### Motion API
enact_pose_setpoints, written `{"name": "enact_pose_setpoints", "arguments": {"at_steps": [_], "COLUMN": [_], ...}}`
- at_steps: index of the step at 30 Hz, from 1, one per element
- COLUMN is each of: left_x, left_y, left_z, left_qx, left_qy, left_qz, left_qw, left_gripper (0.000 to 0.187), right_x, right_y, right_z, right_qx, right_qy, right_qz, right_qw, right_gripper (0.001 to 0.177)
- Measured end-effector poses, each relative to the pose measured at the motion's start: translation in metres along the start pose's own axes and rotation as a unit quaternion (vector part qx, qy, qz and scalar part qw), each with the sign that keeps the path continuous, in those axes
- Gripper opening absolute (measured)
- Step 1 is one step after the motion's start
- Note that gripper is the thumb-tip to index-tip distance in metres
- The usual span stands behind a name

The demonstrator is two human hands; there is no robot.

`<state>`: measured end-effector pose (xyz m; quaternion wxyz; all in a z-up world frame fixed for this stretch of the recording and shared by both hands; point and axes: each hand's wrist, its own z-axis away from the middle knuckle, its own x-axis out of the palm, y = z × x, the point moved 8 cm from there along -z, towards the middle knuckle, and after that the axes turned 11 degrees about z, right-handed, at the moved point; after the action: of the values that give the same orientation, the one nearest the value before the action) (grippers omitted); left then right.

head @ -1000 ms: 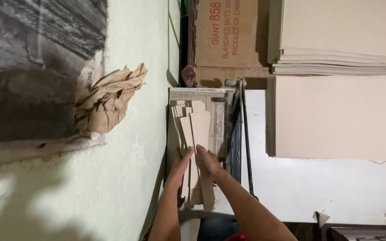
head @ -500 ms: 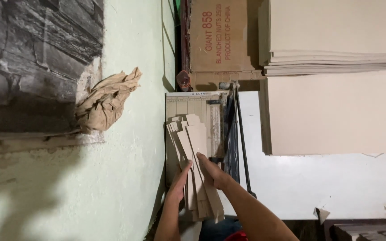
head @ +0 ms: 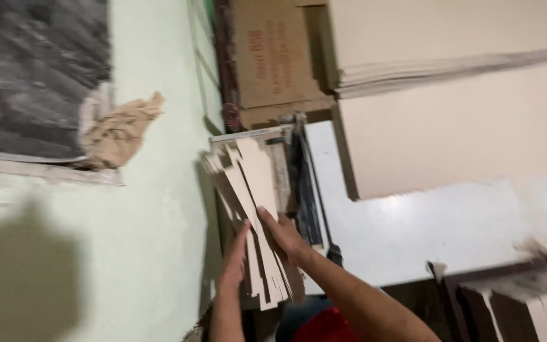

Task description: The person uses a manual paper cutter to slice a large sheet of beige paper into smaller strips. They align the paper, pull the cutter's lever to make the cut, and then stack the resulting strips on the table before moving them to a nearby shelf.

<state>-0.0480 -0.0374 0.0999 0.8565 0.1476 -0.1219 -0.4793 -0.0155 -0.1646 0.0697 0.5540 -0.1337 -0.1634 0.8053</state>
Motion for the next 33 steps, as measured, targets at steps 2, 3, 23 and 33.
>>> {"name": "enact_pose_setpoints", "arguments": {"at_steps": [2, 3, 23, 33], "left_x": [0.028, 0.038, 0.318, 0.422], "left_y": [0.03, 0.033, -0.238, -0.297], "left_z": [0.052, 0.078, 0.07, 0.02], "left_qx": [0.108, 0.105, 0.144, 0.153], "left_qy": [-0.077, -0.084, -0.403, -0.319], "left_qz": [-0.057, -0.066, -0.39, -0.506], "left_qw": [0.99, 0.989, 0.815, 0.787], "left_gripper": [0.087, 0.087, 0.119, 0.111], "right_x": [-0.015, -0.025, -0.282, -0.38], "right_y": [-0.013, -0.021, 0.234, 0.291], "right_z": [0.013, 0.054, 0.119, 0.028], "right_qx": [-0.072, -0.07, -0.001, -0.017], "right_qy": [0.002, 0.01, 0.169, 0.133], "right_qz": [0.049, 0.04, -0.495, -0.58], "right_qw": [0.996, 0.997, 0.852, 0.804], "right_gripper": [0.124, 0.124, 0.116, 0.1]}}
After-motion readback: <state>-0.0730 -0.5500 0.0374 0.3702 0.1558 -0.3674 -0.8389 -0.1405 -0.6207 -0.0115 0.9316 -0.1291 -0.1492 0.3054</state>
